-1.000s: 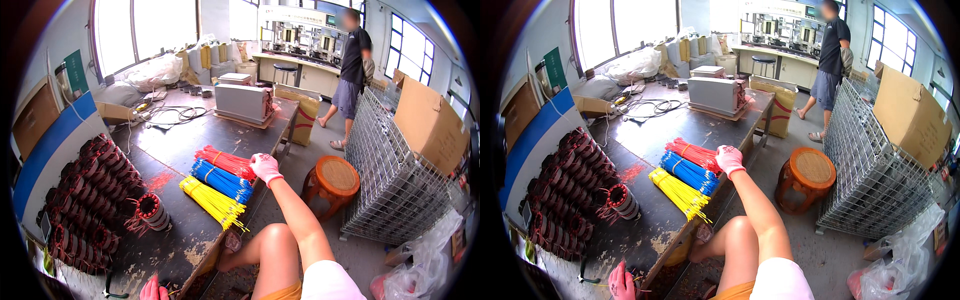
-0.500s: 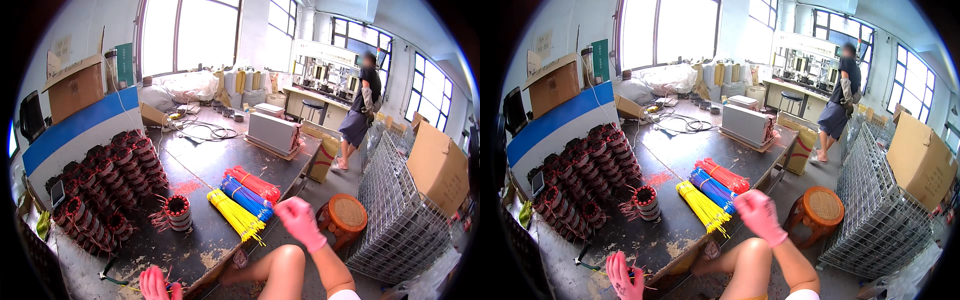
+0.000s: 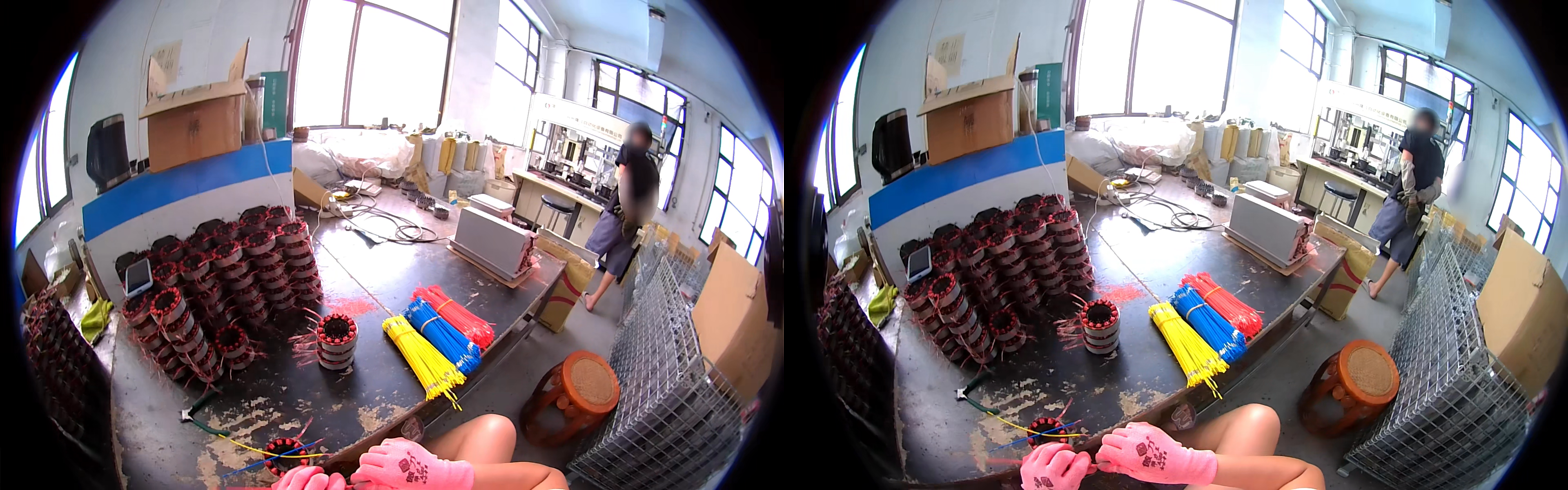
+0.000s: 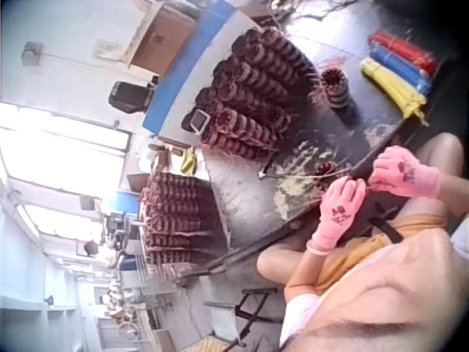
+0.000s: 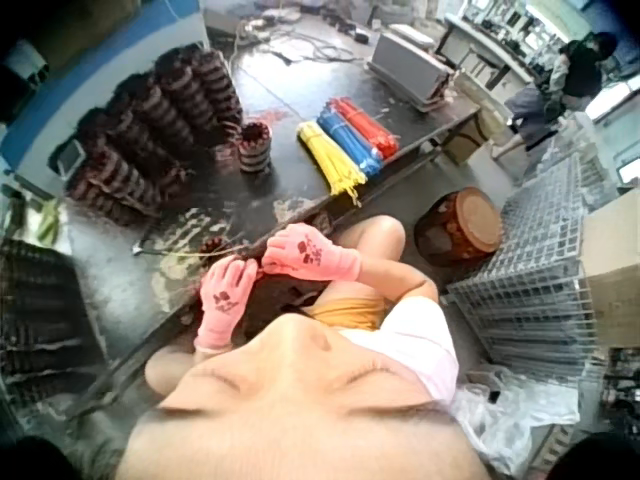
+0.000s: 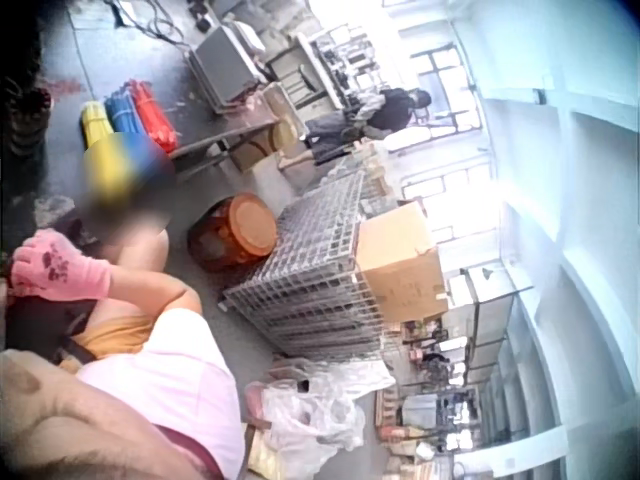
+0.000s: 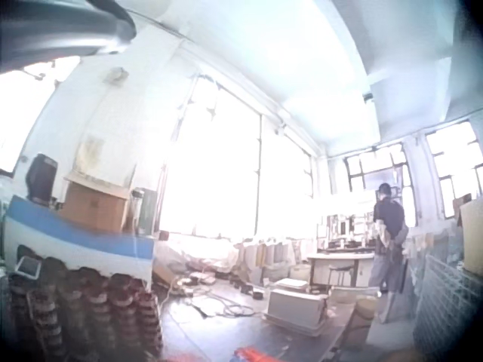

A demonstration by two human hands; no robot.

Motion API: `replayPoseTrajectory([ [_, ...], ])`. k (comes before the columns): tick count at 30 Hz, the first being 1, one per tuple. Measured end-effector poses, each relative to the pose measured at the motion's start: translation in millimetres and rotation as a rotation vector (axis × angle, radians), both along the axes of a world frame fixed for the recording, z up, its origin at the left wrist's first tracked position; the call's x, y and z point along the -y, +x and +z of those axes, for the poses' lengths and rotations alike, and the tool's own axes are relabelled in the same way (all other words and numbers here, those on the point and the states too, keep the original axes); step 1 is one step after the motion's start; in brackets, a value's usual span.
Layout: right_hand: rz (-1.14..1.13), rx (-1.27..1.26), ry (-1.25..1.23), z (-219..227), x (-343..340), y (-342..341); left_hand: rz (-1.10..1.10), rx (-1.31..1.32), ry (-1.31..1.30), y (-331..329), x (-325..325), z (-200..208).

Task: The person sits at a workbench and repeatedly ties colored zip ties around cylindrical electrical components, then trims the excess with pliers. They handle stacks of finished units and bundles of zip ties, moving items on the table to access the work area.

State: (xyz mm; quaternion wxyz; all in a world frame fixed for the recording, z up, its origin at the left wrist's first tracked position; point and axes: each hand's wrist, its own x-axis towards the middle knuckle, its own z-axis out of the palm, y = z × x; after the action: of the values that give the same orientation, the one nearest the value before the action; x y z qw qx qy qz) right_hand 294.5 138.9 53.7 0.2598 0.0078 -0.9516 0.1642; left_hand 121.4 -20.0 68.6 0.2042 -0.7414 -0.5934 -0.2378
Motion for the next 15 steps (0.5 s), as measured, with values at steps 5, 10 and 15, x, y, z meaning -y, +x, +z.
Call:
replayPoseTrajectory([
  [5,-0.179,0.159,-0.008,23.9,-18.6,15.0,0.245,0.102,-0.083,-39.6,17.3,-3.3],
  [10,-0.319,0.249,-0.054,-29.7,-43.0,21.6,0.297,0.433,0.031,-47.2,1.2,-16.8],
  [15,-0.24,0.226,-0.437,-46.1,-56.8,-54.4,0.358,0.585,0.061,-59.1,-14.0,-37.3],
])
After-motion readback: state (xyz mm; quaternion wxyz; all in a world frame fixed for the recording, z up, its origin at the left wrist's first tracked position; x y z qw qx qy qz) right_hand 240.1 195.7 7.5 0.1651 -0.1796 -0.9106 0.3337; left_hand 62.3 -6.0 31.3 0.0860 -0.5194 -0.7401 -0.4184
